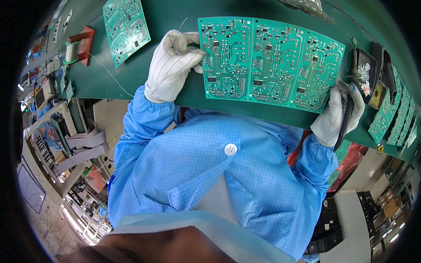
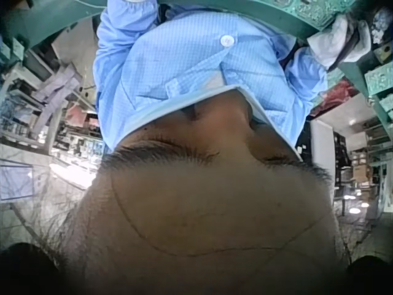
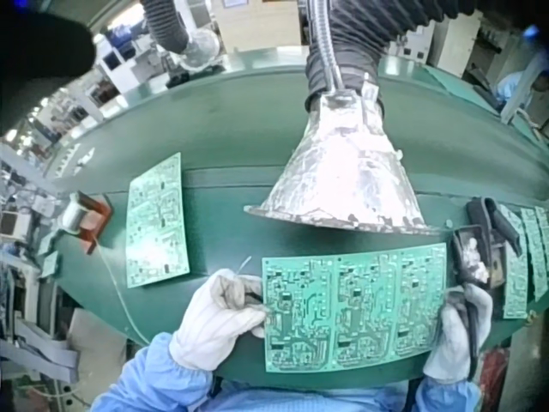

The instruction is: Soldering electronic components onto printed circuit boards at a manual assembly station.

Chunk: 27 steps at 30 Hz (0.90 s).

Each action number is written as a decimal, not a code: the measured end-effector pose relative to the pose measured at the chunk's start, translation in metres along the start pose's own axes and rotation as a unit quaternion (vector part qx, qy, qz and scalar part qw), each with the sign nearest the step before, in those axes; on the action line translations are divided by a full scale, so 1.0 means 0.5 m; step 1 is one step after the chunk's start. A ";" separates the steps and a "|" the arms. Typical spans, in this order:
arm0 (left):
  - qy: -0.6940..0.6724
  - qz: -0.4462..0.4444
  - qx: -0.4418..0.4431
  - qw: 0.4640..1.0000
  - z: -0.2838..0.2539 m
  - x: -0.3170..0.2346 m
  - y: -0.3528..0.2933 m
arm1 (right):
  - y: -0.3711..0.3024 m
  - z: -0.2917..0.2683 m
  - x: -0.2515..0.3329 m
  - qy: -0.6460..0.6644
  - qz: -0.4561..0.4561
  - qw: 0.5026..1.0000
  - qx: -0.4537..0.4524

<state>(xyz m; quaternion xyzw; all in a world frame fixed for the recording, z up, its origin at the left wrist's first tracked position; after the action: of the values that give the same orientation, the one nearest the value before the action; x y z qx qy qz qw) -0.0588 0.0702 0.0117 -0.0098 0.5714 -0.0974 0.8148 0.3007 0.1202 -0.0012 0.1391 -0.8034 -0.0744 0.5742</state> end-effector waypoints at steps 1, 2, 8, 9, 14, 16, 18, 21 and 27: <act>-0.008 0.004 0.002 1.000 0.001 0.001 0.001 | -0.001 0.000 0.000 -0.014 -0.003 1.000 0.001; -0.015 0.007 0.004 1.000 0.001 0.001 0.001 | -0.002 0.000 0.000 -0.027 -0.007 1.000 0.003; -0.022 0.010 0.007 1.000 0.002 0.000 -0.001 | -0.002 0.001 -0.003 0.024 -0.002 1.000 -0.001; -0.019 0.010 0.007 1.000 0.002 -0.001 -0.001 | -0.002 0.000 -0.002 0.015 -0.004 1.000 0.003; -0.003 0.007 0.004 1.000 0.003 -0.006 -0.006 | -0.003 0.001 0.005 -0.003 0.011 1.000 -0.002; 0.005 0.010 0.006 1.000 0.010 -0.011 -0.005 | -0.002 0.004 0.009 0.019 0.008 1.000 -0.010; 0.081 0.059 -0.002 0.995 0.021 -0.024 -0.006 | 0.001 0.005 0.014 0.061 0.000 0.998 -0.035; 0.153 0.104 -0.017 0.983 0.042 -0.044 -0.010 | 0.013 0.001 0.026 0.045 -0.027 0.998 -0.046; 0.196 0.254 -0.005 0.947 0.063 -0.051 0.004 | 0.010 -0.009 0.042 -0.161 -0.023 0.985 -0.063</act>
<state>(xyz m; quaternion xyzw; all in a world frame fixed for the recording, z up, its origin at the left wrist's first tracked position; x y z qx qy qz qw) -0.0374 0.0736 0.0462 0.1508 0.7039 0.1159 0.6844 0.2979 0.1185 0.0206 0.1070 -0.8754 -0.1597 0.4436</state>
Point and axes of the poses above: each hand's wrist, its own y-axis towards the middle knuckle, its own z-axis out of the palm, x = y × z, the point moved 2 cm from there along y, towards the middle knuckle, and after that the axes turned 13 degrees about x, right-handed, at the moved point
